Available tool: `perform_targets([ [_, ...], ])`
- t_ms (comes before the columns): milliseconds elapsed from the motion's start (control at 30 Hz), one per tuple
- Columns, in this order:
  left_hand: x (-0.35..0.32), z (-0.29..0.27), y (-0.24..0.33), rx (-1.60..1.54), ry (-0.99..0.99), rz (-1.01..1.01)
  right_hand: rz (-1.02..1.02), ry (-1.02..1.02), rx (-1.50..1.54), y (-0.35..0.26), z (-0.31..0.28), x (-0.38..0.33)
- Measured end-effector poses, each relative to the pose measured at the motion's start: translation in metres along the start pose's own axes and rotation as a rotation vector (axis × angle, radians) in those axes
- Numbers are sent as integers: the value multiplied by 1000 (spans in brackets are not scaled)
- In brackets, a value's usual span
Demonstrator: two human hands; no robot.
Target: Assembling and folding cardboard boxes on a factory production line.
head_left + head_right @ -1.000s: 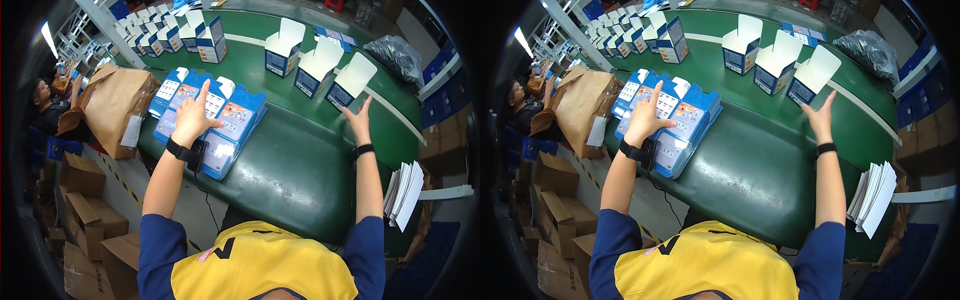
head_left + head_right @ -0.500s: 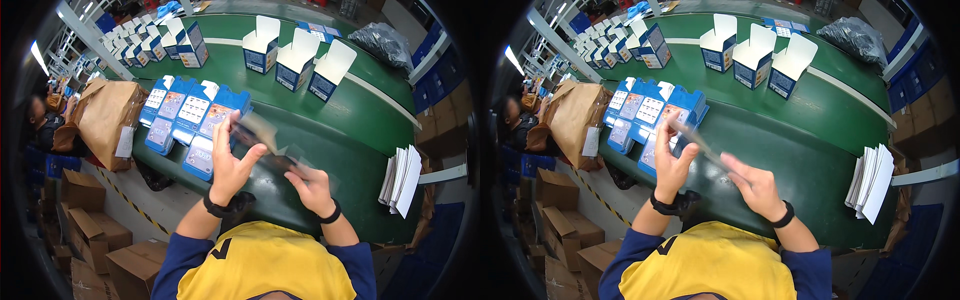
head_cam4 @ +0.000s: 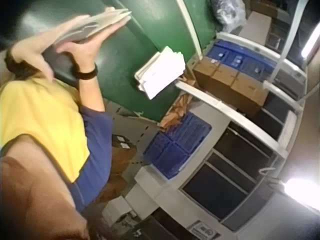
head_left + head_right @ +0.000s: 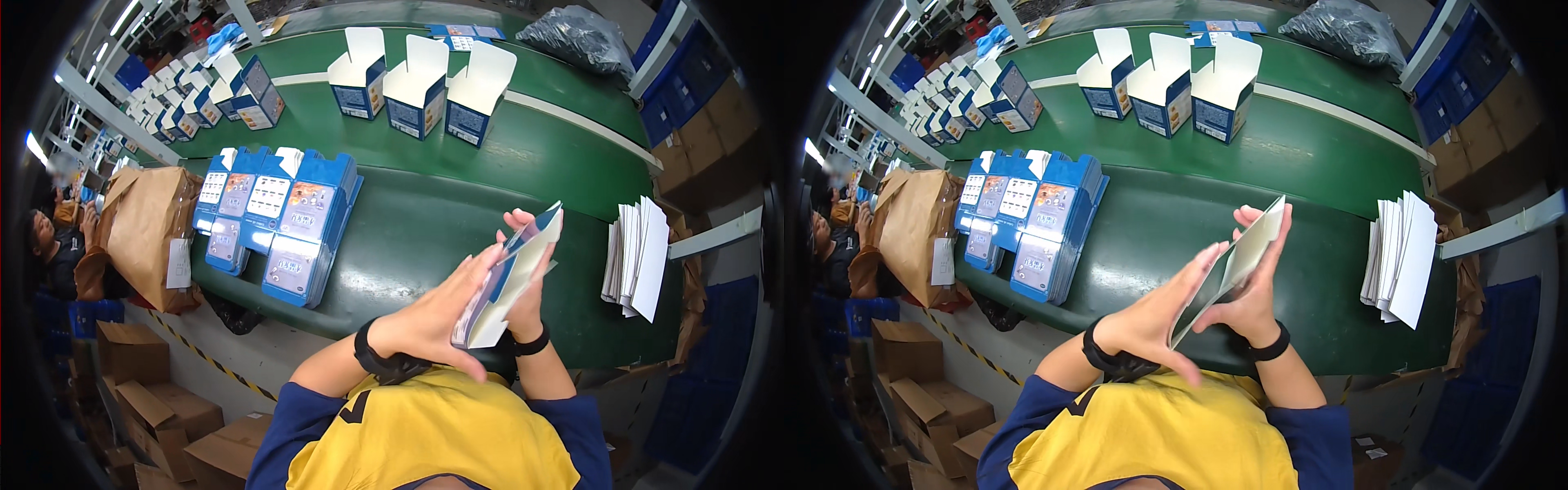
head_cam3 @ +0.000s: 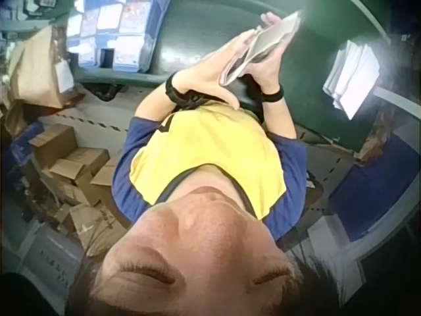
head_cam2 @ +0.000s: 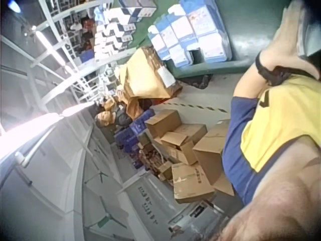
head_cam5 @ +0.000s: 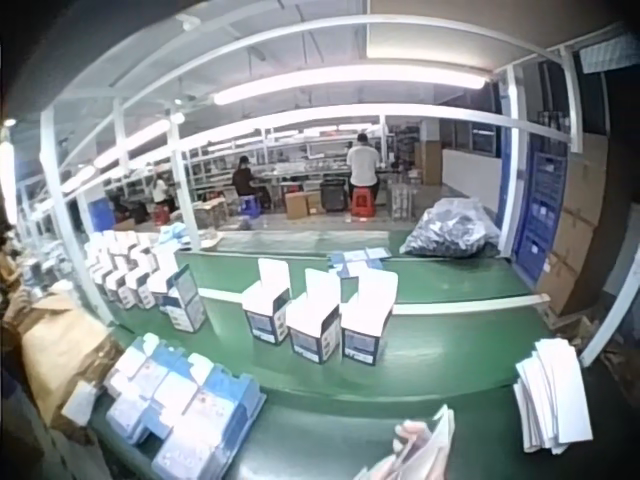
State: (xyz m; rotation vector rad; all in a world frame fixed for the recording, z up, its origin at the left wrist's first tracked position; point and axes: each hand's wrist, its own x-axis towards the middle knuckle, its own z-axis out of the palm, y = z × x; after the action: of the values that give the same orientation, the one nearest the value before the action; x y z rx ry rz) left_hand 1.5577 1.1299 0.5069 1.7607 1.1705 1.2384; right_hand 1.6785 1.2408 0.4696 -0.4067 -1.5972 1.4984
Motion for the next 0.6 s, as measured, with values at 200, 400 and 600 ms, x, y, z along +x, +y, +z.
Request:
perform_targets([
  [200,-4,-9,-8,386,292,7,115,5,289,-34,1,-7],
  [400,-3,-17,-19,637,357,323,-78,-441,183,-34,-32,-1],
  [600,-10,3,-16,421,330,166,-4,-92,12,-44,-6,-12],
])
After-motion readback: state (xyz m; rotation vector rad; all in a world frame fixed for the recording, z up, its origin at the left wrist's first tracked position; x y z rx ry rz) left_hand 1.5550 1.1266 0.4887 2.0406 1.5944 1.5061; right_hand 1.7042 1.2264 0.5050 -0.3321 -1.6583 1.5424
